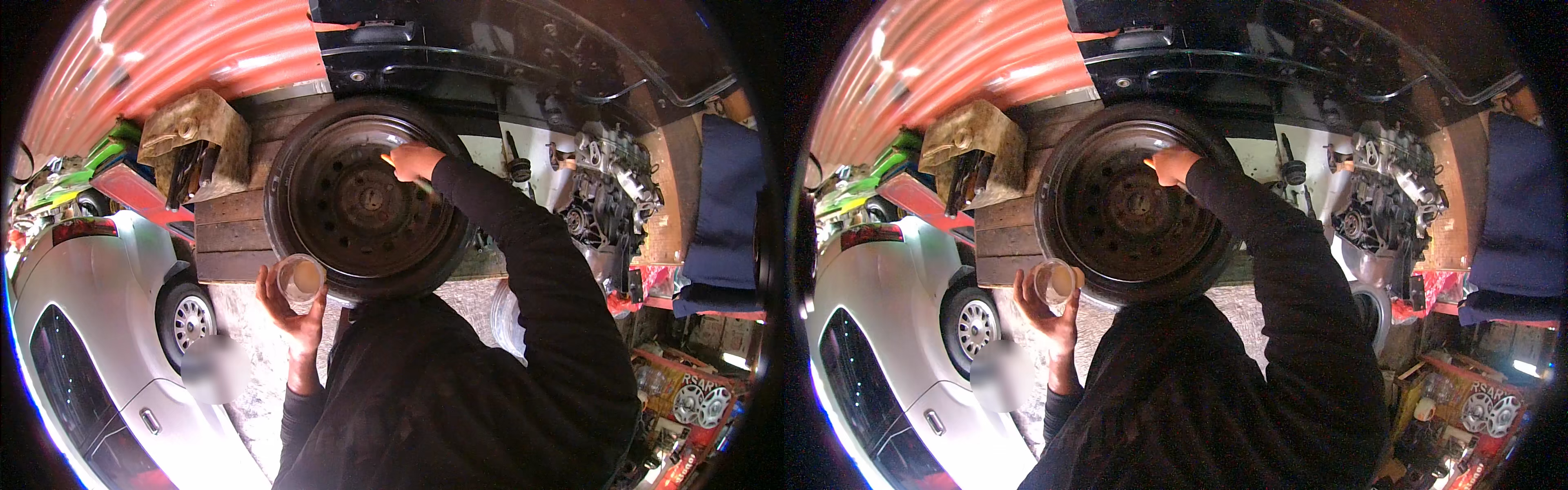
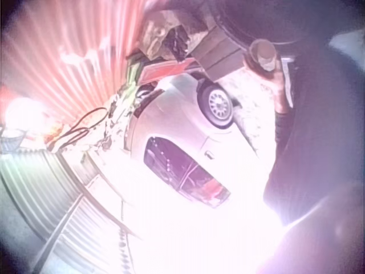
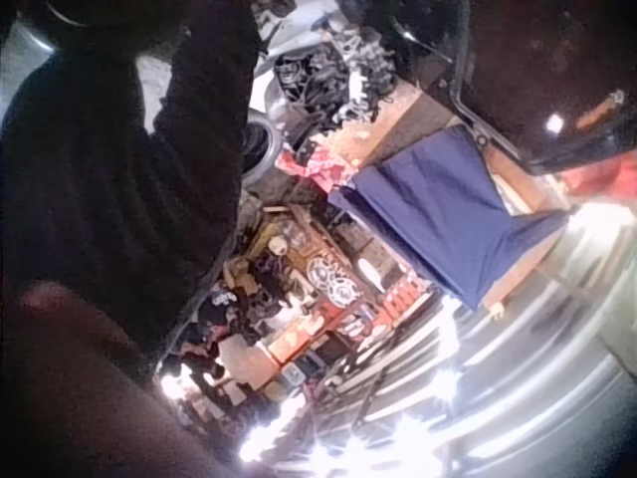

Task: The person uses a small brush to apply a beige substance from a plastic cup onto the inner surface of a car wheel rim. The person repeatedly dips the brush into the cup and paints the rim's interior, covering the metal surface systematically.

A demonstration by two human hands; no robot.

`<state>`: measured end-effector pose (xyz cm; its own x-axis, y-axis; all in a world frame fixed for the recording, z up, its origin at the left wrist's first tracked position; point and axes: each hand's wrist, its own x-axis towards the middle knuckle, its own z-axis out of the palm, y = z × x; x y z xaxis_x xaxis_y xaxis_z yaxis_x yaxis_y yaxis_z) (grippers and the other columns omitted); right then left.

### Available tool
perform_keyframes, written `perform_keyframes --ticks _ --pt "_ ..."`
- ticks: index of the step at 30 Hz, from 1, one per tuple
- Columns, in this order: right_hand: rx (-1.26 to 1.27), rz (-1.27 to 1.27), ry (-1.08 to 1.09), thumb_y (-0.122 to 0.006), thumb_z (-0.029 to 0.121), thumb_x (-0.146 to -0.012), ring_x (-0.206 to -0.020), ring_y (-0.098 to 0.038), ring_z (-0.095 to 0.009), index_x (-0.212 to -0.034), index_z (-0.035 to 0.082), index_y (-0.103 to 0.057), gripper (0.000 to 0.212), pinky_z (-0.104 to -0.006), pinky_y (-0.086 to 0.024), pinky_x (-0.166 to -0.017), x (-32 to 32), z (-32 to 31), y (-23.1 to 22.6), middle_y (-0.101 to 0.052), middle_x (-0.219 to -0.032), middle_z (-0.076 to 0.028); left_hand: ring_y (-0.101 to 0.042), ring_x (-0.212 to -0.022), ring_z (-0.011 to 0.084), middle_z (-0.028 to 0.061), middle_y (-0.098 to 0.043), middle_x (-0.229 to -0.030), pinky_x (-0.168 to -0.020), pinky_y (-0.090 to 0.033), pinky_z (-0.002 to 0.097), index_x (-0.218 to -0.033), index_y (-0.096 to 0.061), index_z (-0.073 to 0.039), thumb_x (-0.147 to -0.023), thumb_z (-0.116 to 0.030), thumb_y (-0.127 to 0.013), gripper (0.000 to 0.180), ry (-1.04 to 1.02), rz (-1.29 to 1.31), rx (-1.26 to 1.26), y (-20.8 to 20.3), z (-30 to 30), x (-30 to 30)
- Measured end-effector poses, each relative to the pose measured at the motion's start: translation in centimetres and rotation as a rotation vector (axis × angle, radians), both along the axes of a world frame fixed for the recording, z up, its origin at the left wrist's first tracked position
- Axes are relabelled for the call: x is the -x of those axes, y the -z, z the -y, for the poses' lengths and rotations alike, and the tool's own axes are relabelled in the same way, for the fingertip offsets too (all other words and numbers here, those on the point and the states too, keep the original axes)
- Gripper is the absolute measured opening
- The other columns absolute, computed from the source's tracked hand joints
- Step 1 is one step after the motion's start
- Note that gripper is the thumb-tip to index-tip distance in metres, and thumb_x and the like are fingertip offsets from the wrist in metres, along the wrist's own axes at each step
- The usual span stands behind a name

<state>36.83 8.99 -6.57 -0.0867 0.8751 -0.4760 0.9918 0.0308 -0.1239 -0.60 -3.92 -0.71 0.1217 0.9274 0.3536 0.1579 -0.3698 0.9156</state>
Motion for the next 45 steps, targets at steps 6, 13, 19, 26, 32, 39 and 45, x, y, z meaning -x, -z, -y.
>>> perform_keyframes --ticks 6,13,19,26,32,39,45 --pt "-0.199 0.187 -0.479 -0.074 0.017 -0.072 -0.088 -0.072 -0.033 -0.087 0.008 -0.076 0.017 -0.0460 -0.056 -0.078 3.1 1.9 1.5 -0.074 -0.087 -0.013 -0.054 -0.127 0.0301 0.0181 -0.052 -0.138 -0.112 -0.041 0.0453 -0.153 -0.025 -0.004 -0.074 -0.003 -0.085 0.100 0.055 0.023 -0.013 0.4 -0.2 -0.3" --pt "0.480 -0.466 0.081 -0.066 0.027 -0.084 -0.079 -0.074 -0.030 -0.095 0.002 -0.074 0.029 -0.0443 -0.058 -0.069 6.5 2.8 1.6 -0.073 -0.089 -0.021 -0.054 -0.128 0.0304 0.0184 -0.052 -0.139 -0.112 -0.041 0.0457 -0.153 -0.024 -0.004 -0.075 -0.003 -0.085 0.099 0.057 0.037 -0.007 -0.1 -0.2 -0.4" --pt "0.086 0.005 0.029 -0.066 0.015 -0.080 -0.083 -0.072 -0.033 -0.093 0.000 -0.074 0.021 -0.0480 -0.056 -0.072 2.0 0.4 -2.8 -0.074 -0.094 -0.019 -0.053 -0.129 0.0306 0.0178 -0.051 -0.139 -0.113 -0.040 0.0462 -0.153 -0.023 -0.003 -0.074 -0.004 -0.086 0.101 0.032 0.013 -0.022 -0.1 0.0 0.0" --pt "0.035 0.141 -0.422 -0.072 0.017 -0.075 -0.098 -0.072 -0.032 -0.097 0.004 -0.076 0.026 -0.0448 -0.056 -0.083 3.6 2.8 -2.4 -0.075 -0.098 -0.017 -0.054 -0.128 0.0304 0.0176 -0.051 -0.139 -0.113 -0.040 0.0458 -0.153 -0.023 -0.003 -0.074 -0.004 -0.086 0.101 0.066 0.043 -0.015 0.3 0.1 -0.5" --pt "0.394 -0.381 0.233 -0.067 0.020 -0.082 -0.066 -0.070 -0.029 -0.096 -0.002 -0.069 0.026 -0.0421 -0.050 -0.052 1.7 2.1 -2.1 -0.071 -0.082 -0.017 -0.054 -0.128 0.0302 0.0170 -0.051 -0.139 -0.113 -0.041 0.0456 -0.153 -0.024 -0.003 -0.074 -0.003 -0.086 0.100 0.054 0.029 -0.019 0.0 0.0 -0.6" --pt "-0.227 0.032 -0.161 -0.063 0.029 -0.093 -0.104 -0.068 -0.035 -0.100 0.001 -0.070 0.029 -0.0477 -0.051 -0.087 0.1 1.0 -4.3 -0.071 -0.104 -0.019 -0.054 -0.128 0.0299 0.0170 -0.052 -0.139 -0.113 -0.040 0.0447 -0.153 -0.024 -0.003 -0.073 -0.003 -0.087 0.101 0.048 0.039 -0.009 0.4 0.1 -0.6" --pt "0.171 -0.043 -0.006 -0.065 0.031 -0.092 -0.100 -0.069 -0.035 -0.091 0.001 -0.066 0.030 -0.0477 -0.051 -0.085 -0.1 2.4 -6.7 -0.072 -0.103 -0.018 -0.054 -0.128 0.0302 0.0177 -0.052 -0.139 -0.113 -0.040 0.0449 -0.153 -0.024 -0.003 -0.073 -0.003 -0.087 0.101 0.073 0.054 -0.008 0.3 0.1 -1.1"
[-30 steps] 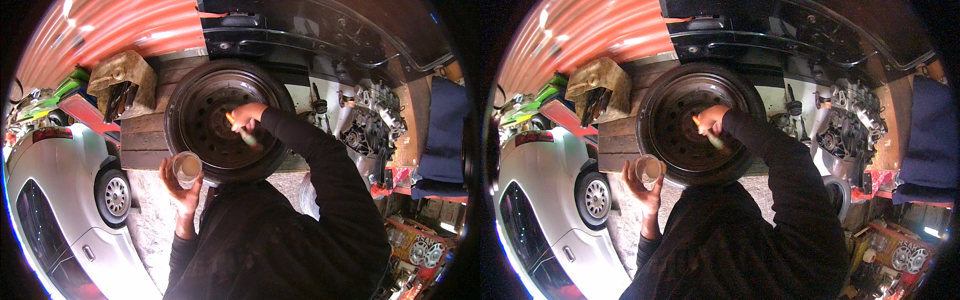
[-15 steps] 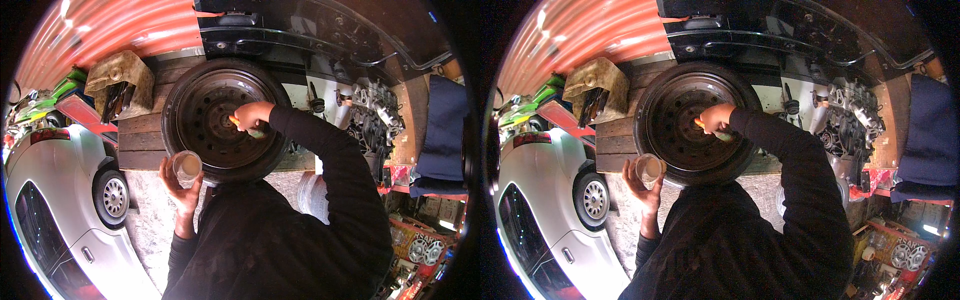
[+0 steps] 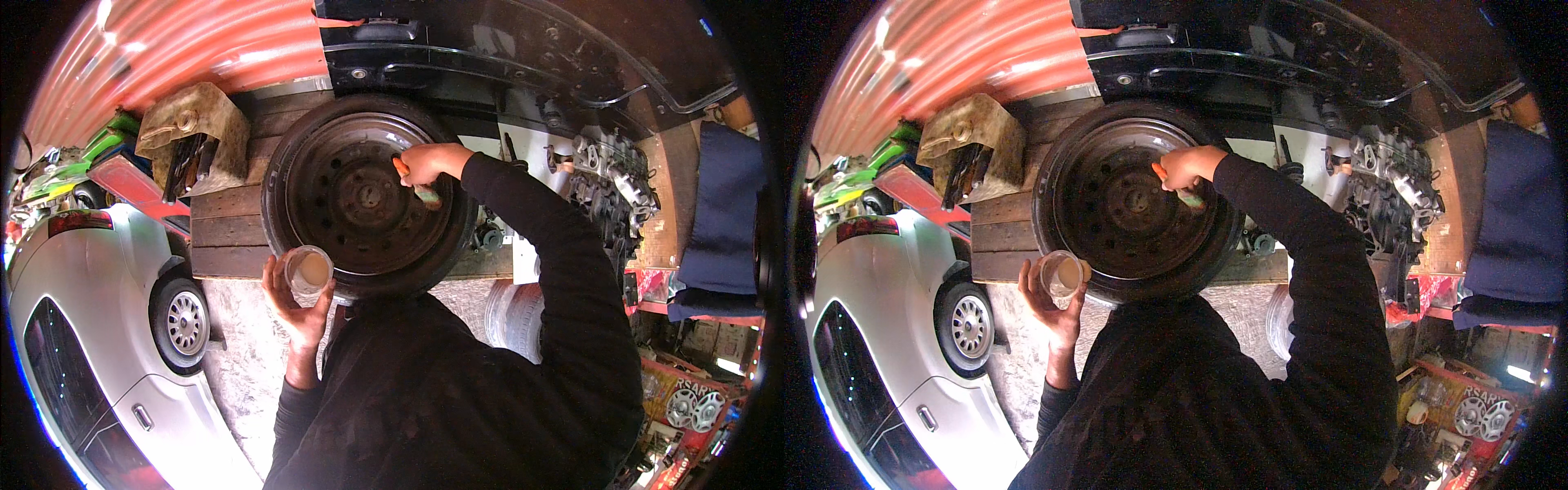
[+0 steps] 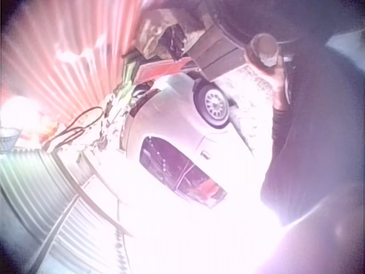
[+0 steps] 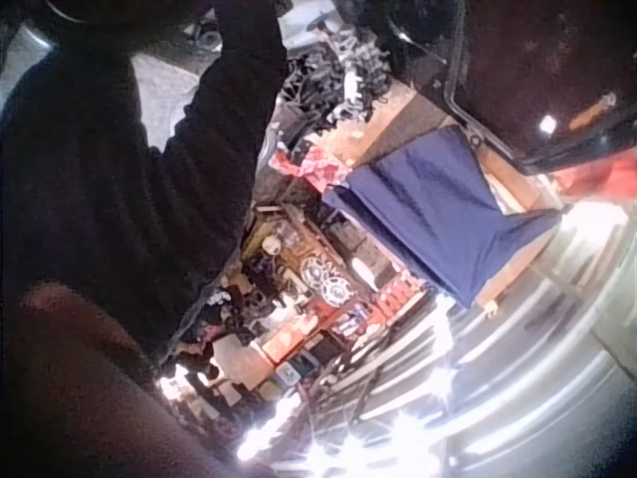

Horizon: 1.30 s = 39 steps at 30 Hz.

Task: The person uses a small brush to apply a beige substance from a plastic cup onto the inner surface of a car wheel rim. The person repeatedly dips the brush into the cup and paints the rim's interior, covering the metal surface systematically.

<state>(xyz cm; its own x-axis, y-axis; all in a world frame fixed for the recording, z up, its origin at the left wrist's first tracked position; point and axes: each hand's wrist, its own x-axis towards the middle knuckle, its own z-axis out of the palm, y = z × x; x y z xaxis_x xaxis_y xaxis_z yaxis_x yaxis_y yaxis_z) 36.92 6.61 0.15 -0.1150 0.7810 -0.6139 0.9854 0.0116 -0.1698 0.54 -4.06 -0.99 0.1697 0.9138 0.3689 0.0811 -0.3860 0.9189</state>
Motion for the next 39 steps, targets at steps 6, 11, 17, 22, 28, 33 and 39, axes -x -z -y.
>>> perform_keyframes --ticks 6,11,17,22,28,33,39 --pt "-0.327 0.017 -0.107 -0.065 0.030 -0.093 -0.098 -0.068 -0.038 -0.096 0.003 -0.068 0.028 -0.0487 -0.051 -0.085 -1.4 -0.5 1.8 -0.071 -0.099 -0.019 -0.055 -0.127 0.0305 0.0182 -0.052 -0.138 -0.113 -0.040 0.0452 -0.152 -0.024 -0.002 -0.074 -0.004 -0.086 0.100 0.005 -0.037 -0.006 0.1 -0.2 -0.2" --pt "0.134 -0.054 0.011 -0.065 0.032 -0.092 -0.082 -0.071 -0.032 -0.096 0.001 -0.071 0.032 -0.0442 -0.055 -0.074 1.1 0.0 1.4 -0.073 -0.095 -0.018 -0.055 -0.127 0.0306 0.0183 -0.052 -0.138 -0.112 -0.040 0.0452 -0.152 -0.025 -0.002 -0.074 -0.004 -0.086 0.099 0.010 -0.032 -0.012 -0.1 -0.2 -0.2" --pt "-0.387 0.065 -0.127 -0.065 0.023 -0.090 -0.069 -0.070 -0.028 -0.091 -0.002 -0.071 0.026 -0.0415 -0.055 -0.064 -0.6 0.0 3.9 -0.072 -0.080 -0.015 -0.055 -0.127 0.0309 0.0186 -0.052 -0.138 -0.112 -0.040 0.0452 -0.152 -0.025 -0.003 -0.075 -0.004 -0.086 0.099 -0.004 -0.015 0.009 -0.2 0.0 0.1" --pt "0.179 -0.142 0.024 -0.066 0.026 -0.088 -0.062 -0.071 -0.025 -0.091 -0.003 -0.070 0.029 -0.0389 -0.056 -0.057 3.4 0.4 4.8 -0.072 -0.078 -0.015 -0.055 -0.128 0.0308 0.0186 -0.052 -0.138 -0.112 -0.041 0.0454 -0.153 -0.024 -0.004 -0.075 -0.004 -0.086 0.099 -0.032 -0.040 0.001 0.0 0.0 0.2" --pt "0.221 -0.112 0.233 -0.066 0.019 -0.082 -0.076 -0.075 -0.029 -0.095 -0.006 -0.071 0.028 -0.0436 -0.058 -0.062 3.5 -0.6 3.3 -0.073 -0.092 -0.021 -0.053 -0.129 0.0291 0.0187 -0.050 -0.140 -0.111 -0.042 0.0424 -0.152 -0.025 -0.004 -0.073 -0.004 -0.087 0.100 -0.055 -0.073 0.013 -0.1 -0.1 0.9" --pt "0.061 0.014 -0.067 -0.069 0.019 -0.071 -0.092 -0.070 -0.039 -0.104 0.004 -0.075 0.037 -0.0506 -0.055 -0.079 6.6 1.1 4.2 -0.072 -0.099 -0.023 -0.052 -0.129 0.0288 0.0180 -0.050 -0.139 -0.111 -0.041 0.0420 -0.152 -0.025 -0.004 -0.073 -0.003 -0.087 0.101 -0.063 -0.041 0.024 0.1 -0.2 0.9" --pt "0.174 -0.649 0.359 -0.064 0.025 -0.083 -0.057 -0.071 -0.027 -0.088 -0.005 -0.073 0.032 -0.0391 -0.058 -0.053 12.5 0.8 8.9 -0.070 -0.070 -0.018 -0.054 -0.128 0.0302 0.0180 -0.052 -0.139 -0.113 -0.040 0.0455 -0.153 -0.022 -0.002 -0.074 -0.004 -0.086 0.102 -0.081 -0.049 0.007 -0.3 -0.4 1.0"
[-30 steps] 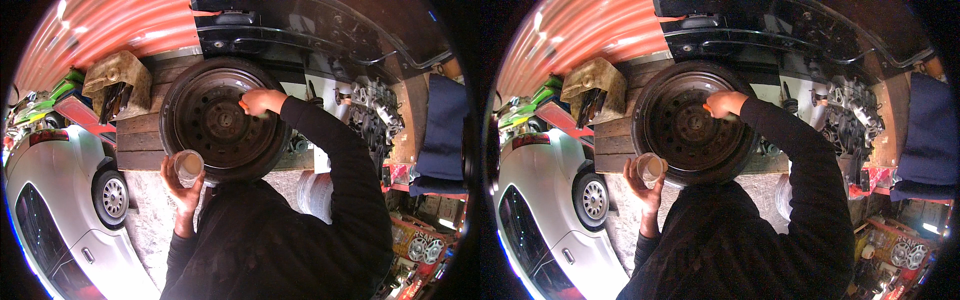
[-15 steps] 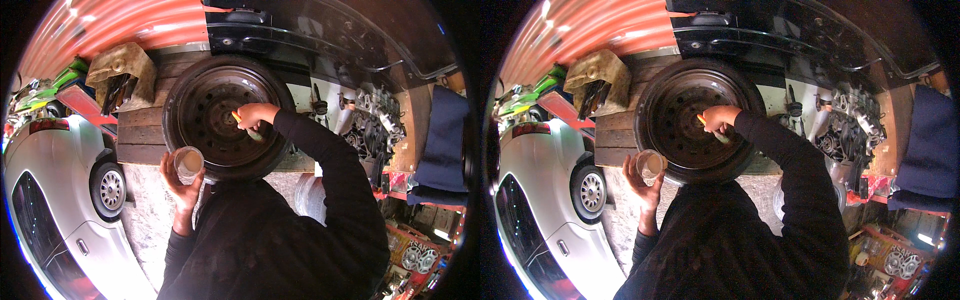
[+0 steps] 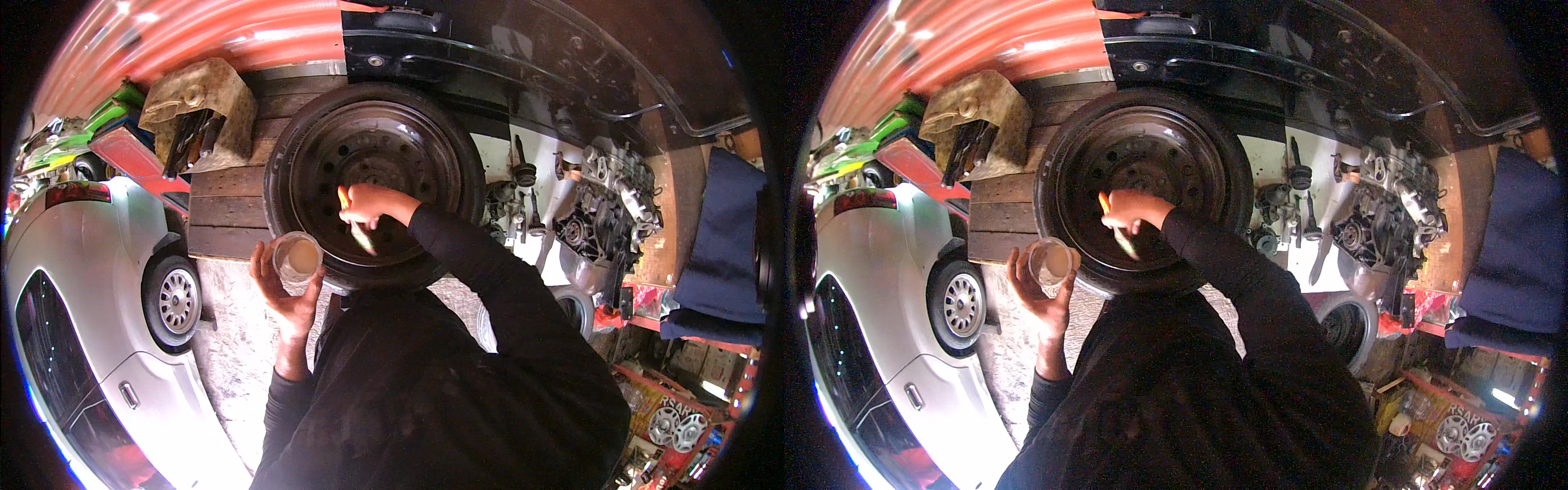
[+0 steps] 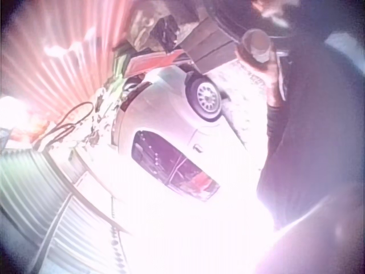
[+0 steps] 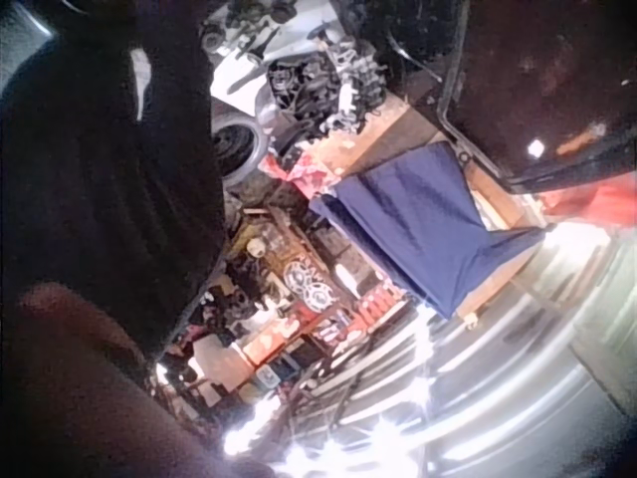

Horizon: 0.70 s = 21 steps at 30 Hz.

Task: The person uses a small brush to apply a beige substance from a plastic cup onto the inner surface of a car wheel rim. The person repeatedly dips the brush into the cup and paints the rim's interior, covering the metal surface systematically.

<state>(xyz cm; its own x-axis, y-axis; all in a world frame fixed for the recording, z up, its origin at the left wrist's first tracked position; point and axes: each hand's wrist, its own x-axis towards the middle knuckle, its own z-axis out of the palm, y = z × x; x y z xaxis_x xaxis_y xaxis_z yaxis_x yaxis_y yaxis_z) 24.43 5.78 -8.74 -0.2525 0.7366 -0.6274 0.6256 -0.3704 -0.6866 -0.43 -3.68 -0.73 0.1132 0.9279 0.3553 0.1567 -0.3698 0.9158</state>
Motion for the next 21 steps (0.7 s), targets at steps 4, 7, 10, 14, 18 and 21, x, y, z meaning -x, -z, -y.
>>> perform_keyframes --ticks 4,7,10,14,18,21 --pt "0.142 -0.247 0.408 -0.063 0.022 -0.090 -0.062 -0.072 -0.032 -0.100 -0.004 -0.068 0.028 -0.0421 -0.062 -0.054 -2.5 0.3 2.6 -0.072 -0.089 -0.018 -0.053 -0.129 0.0297 0.0173 -0.051 -0.140 -0.113 -0.040 0.0454 -0.154 -0.022 -0.002 -0.075 -0.004 -0.086 0.101 -0.009 0.008 -0.025 0.2 -0.5 0.5" --pt "0.060 0.238 0.094 -0.061 0.021 -0.082 -0.057 -0.070 -0.031 -0.092 -0.005 -0.067 0.028 -0.0436 -0.057 -0.053 -8.0 1.4 3.3 -0.069 -0.077 -0.023 -0.054 -0.128 0.0299 0.0179 -0.051 -0.140 -0.113 -0.040 0.0453 -0.153 -0.023 -0.002 -0.075 -0.004 -0.086 0.100 -0.026 0.019 -0.023 -0.2 -0.5 0.4" --pt "0.042 0.467 0.254 -0.063 0.021 -0.076 -0.068 -0.073 -0.033 -0.094 -0.002 -0.072 0.031 -0.0431 -0.059 -0.063 -10.1 1.6 -1.5 -0.072 -0.086 -0.023 -0.054 -0.128 0.0301 0.0184 -0.051 -0.139 -0.113 -0.040 0.0452 -0.153 -0.023 -0.002 -0.076 -0.004 -0.086 0.100 -0.027 -0.009 -0.030 0.1 -0.5 0.7" --pt "-0.273 0.691 -0.088 -0.066 0.019 -0.073 -0.098 -0.071 -0.038 -0.102 0.001 -0.074 0.035 -0.0467 -0.057 -0.085 -6.7 1.3 -2.3 -0.073 -0.102 -0.021 -0.055 -0.127 0.0301 0.0187 -0.052 -0.139 -0.113 -0.040 0.0451 -0.153 -0.024 -0.002 -0.075 -0.004 -0.086 0.099 -0.011 -0.018 -0.057 -0.1 -0.7 0.6" --pt "-0.351 0.482 -0.195 -0.063 0.016 -0.073 -0.093 -0.071 -0.040 -0.090 -0.002 -0.073 0.027 -0.0481 -0.057 -0.083 0.6 2.6 0.9 -0.072 -0.094 -0.025 -0.055 -0.127 0.0301 0.0187 -0.052 -0.138 -0.113 -0.040 0.0451 -0.153 -0.024 -0.003 -0.076 -0.001 -0.084 0.098 -0.008 -0.014 -0.045 -0.8 -0.8 0.3" --pt "-0.383 0.375 -0.098 -0.064 0.026 -0.083 -0.084 -0.073 -0.038 -0.089 -0.003 -0.073 0.031 -0.0464 -0.059 -0.079 5.0 0.5 -0.5 -0.072 -0.083 -0.024 -0.055 -0.128 0.0301 0.0185 -0.053 -0.138 -0.113 -0.040 0.0449 -0.153 -0.024 -0.003 -0.076 0.001 -0.083 0.097 -0.019 -0.035 -0.054 -1.1 -0.9 0.5"
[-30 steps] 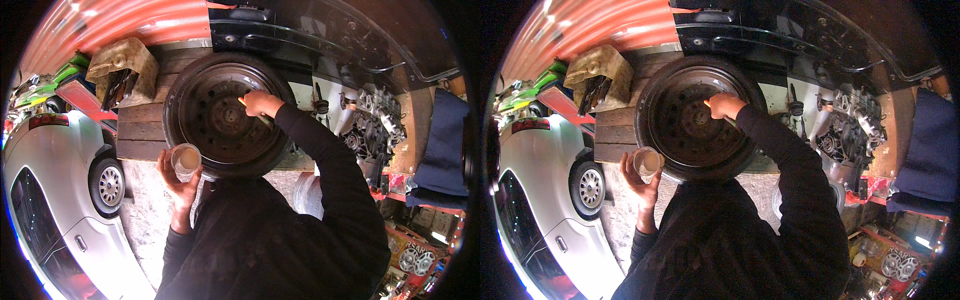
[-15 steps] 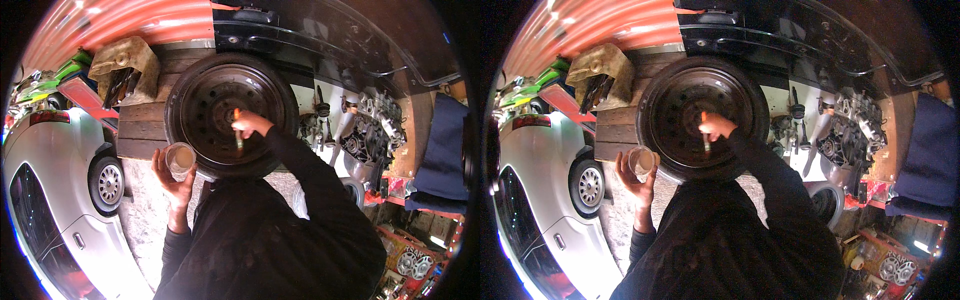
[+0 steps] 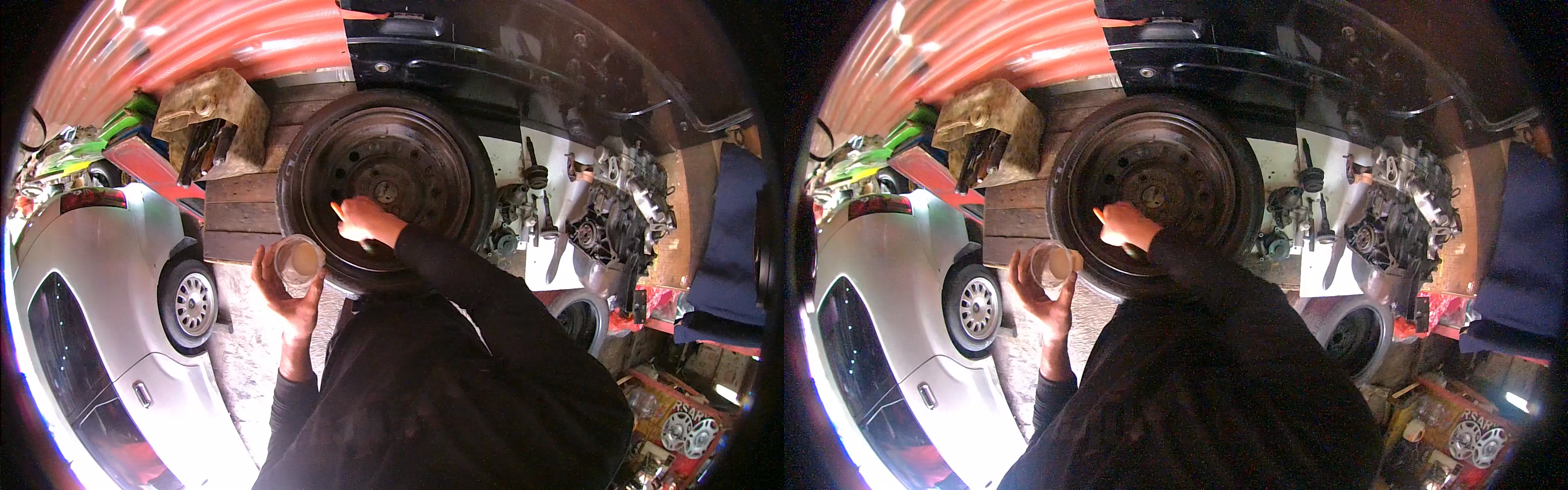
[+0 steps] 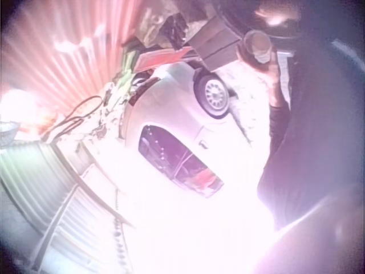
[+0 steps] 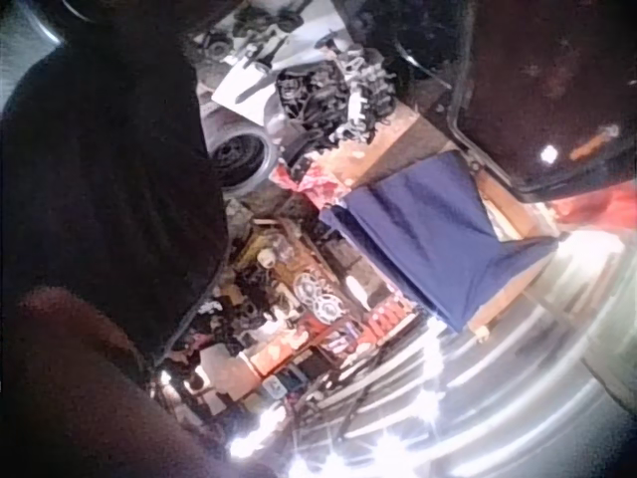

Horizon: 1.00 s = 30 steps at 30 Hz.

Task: The person uses a small brush to apply a beige substance from a plastic cup onto the inner surface of a car wheel rim. The person repeatedly dips the brush into the cup and paints the rim's interior, covering the metal surface systematically.

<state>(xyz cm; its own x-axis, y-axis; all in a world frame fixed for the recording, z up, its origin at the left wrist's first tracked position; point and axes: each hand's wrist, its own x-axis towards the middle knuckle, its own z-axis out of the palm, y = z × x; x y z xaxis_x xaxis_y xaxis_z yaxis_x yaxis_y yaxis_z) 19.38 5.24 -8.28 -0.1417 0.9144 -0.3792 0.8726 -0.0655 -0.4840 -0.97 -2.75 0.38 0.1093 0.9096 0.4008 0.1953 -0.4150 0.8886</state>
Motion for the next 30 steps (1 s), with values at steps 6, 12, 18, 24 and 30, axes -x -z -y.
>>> perform_keyframes --ticks 6,12,18,24,30 --pt "-0.054 -0.585 0.461 -0.064 0.032 -0.093 -0.063 -0.073 -0.025 -0.083 -0.002 -0.068 0.036 -0.0381 -0.060 -0.060 -2.8 -2.1 6.8 -0.072 -0.073 -0.017 -0.054 -0.128 0.0301 0.0182 -0.052 -0.139 -0.113 -0.039 0.0450 -0.153 -0.024 -0.004 -0.076 0.002 -0.082 0.097 -0.007 -0.010 0.003 0.4 0.0 0.0" --pt "0.375 -0.543 0.255 -0.065 0.028 -0.096 -0.065 -0.074 -0.024 -0.103 0.001 -0.068 0.028 -0.0345 -0.061 -0.057 -10.6 3.2 5.4 -0.072 -0.082 -0.012 -0.054 -0.129 0.0300 0.0184 -0.051 -0.139 -0.113 -0.039 0.0450 -0.153 -0.023 -0.003 -0.076 0.002 -0.082 0.097 0.005 0.018 0.028 0.8 0.1 -0.2" --pt "0.528 -0.346 -0.101 -0.067 0.028 -0.094 -0.068 -0.073 -0.023 -0.109 0.007 -0.070 0.026 -0.0342 -0.059 -0.062 -11.4 -0.3 1.0 -0.074 -0.095 -0.013 -0.055 -0.128 0.0302 0.0185 -0.052 -0.138 -0.113 -0.040 0.0453 -0.153 -0.024 -0.002 -0.076 0.002 -0.083 0.097 0.000 -0.011 -0.004 0.3 -0.4 -0.5" --pt "0.244 -0.922 0.142 -0.069 0.022 -0.095 -0.076 -0.068 -0.017 -0.106 0.007 -0.068 0.019 -0.0342 -0.062 -0.065 -3.6 -3.9 3.0 -0.069 -0.092 -0.005 -0.053 -0.129 0.0308 0.0188 -0.051 -0.139 -0.113 -0.041 0.0451 -0.152 -0.024 -0.002 -0.074 0.001 -0.085 0.099 -0.059 -0.008 -0.015 -0.7 -0.3 0.3" --pt "-0.241 -1.427 0.871 -0.066 0.020 -0.099 -0.085 -0.068 -0.019 -0.110 0.006 -0.066 0.017 -0.0362 -0.063 -0.073 -2.5 -4.2 8.8 -0.066 -0.095 -0.006 -0.053 -0.128 0.0306 0.0193 -0.050 -0.140 -0.113 -0.041 0.0454 -0.152 -0.023 -0.001 -0.074 0.001 -0.085 0.099 -0.059 -0.003 -0.025 0.3 -0.3 1.2"
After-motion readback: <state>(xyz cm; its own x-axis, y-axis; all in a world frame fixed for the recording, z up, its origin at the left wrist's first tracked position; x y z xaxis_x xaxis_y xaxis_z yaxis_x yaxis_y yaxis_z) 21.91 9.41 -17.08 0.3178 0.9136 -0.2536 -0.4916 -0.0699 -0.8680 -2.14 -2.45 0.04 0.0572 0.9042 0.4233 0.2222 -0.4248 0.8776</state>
